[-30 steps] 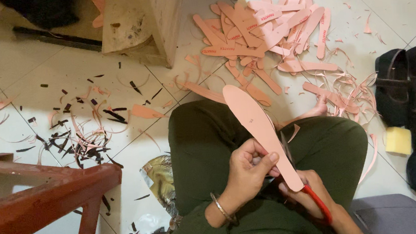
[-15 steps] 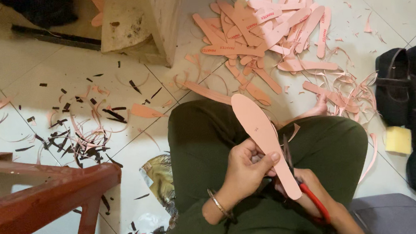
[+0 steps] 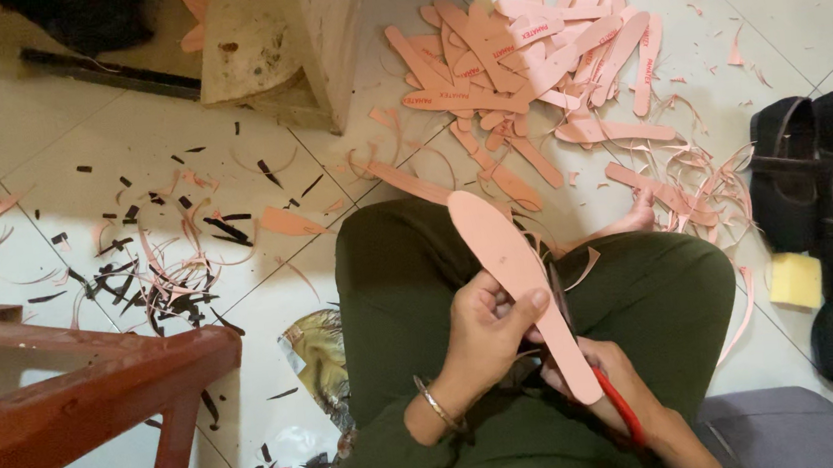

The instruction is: The person sits on the floor and cuts insole shapes from a pink foam sheet using scissors, following drawn outlines. They cut out one insole, set it with a pile of finished insoles, then continue cutting the next outlined pair from the sheet.

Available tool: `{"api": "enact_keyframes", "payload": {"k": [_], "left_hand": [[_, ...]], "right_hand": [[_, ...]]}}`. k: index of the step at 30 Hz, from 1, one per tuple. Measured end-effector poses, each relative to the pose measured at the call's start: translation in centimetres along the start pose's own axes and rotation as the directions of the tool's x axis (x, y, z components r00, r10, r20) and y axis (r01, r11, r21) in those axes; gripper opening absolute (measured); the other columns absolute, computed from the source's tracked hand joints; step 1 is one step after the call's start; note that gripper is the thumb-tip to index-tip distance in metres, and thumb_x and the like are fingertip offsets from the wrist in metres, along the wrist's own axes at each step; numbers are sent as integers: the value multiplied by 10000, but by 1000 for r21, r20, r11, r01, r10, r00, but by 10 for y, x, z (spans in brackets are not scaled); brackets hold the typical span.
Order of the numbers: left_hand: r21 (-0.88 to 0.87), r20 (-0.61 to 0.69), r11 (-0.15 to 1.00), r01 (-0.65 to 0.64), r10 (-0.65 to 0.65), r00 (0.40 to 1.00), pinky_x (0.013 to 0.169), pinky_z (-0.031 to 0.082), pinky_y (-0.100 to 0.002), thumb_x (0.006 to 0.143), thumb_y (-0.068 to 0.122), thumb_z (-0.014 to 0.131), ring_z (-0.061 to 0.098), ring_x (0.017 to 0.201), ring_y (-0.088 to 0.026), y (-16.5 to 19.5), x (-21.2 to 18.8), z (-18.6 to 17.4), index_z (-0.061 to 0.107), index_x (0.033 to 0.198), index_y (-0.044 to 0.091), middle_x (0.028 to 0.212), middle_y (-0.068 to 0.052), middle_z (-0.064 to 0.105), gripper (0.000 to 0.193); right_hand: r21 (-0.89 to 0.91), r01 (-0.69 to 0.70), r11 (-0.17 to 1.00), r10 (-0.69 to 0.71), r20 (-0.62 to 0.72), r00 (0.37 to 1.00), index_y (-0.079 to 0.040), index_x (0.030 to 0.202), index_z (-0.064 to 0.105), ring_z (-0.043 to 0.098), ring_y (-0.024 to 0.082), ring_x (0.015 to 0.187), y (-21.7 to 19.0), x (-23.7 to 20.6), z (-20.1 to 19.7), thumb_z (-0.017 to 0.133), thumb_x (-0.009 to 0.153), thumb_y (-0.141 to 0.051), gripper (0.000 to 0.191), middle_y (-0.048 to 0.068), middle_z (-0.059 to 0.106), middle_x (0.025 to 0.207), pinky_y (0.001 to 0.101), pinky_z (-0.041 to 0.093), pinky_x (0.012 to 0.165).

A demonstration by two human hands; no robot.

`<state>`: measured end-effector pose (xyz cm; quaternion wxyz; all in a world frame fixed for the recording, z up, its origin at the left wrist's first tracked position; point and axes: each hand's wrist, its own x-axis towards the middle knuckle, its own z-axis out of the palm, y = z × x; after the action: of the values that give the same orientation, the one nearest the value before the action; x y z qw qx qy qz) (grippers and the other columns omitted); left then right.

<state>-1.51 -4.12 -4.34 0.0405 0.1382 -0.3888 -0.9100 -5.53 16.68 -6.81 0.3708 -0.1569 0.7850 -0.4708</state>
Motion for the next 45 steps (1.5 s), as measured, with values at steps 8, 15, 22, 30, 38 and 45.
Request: {"api": "enact_keyframes", "payload": {"k": [8,15,22,30,38,45], "left_hand": [[39,23,999,17,-18,1000,614,569,-226,980,67,689,678,745,-86,-6,-5,2,644,1095,-43,918,-67,710,165],[147,-9,981,-130,133,991,664,565,-221,1005,85,681,662,787,-67,0,-5,2,648,1098,-35,935,-55,708,156],[172,7,985,-14,13,1000,565,543,-211,986,104,659,649,701,-56,3,-8,4,646,1097,-12,887,-42,703,161],[77,13,996,-33,32,999,588,556,-216,999,102,668,677,725,-71,-6,-8,5,650,1086,-13,898,-51,714,146],[168,-25,966,-196,202,979,676,552,-233,1033,112,663,656,776,-62,-3,-4,3,645,1076,-30,909,-40,709,149],[285,35,954,-92,86,996,609,533,-231,996,129,660,642,705,-53,8,-10,5,653,1034,-18,849,-22,709,151]], "right_hand": [[391,-178,903,156,87,984,12,1193,734,454,87,534,11,2,0,613,927,-95,311,-22,529,652,254,356,480],[49,-91,995,91,-2,996,64,897,739,549,98,535,14,0,2,685,932,-99,175,38,625,643,266,434,488],[154,33,987,-36,12,999,12,1034,727,569,82,585,-8,5,5,610,898,-100,212,6,651,721,248,447,500],[395,-164,904,186,-19,982,49,1001,751,506,101,496,10,6,7,633,931,-129,224,26,603,639,256,372,445],[203,-87,975,80,41,996,51,973,710,512,94,510,4,5,4,594,949,-86,181,33,589,632,249,392,460],[103,-80,992,77,26,997,9,937,738,565,72,561,-12,8,2,632,908,-135,181,-14,638,677,247,447,486]]}}
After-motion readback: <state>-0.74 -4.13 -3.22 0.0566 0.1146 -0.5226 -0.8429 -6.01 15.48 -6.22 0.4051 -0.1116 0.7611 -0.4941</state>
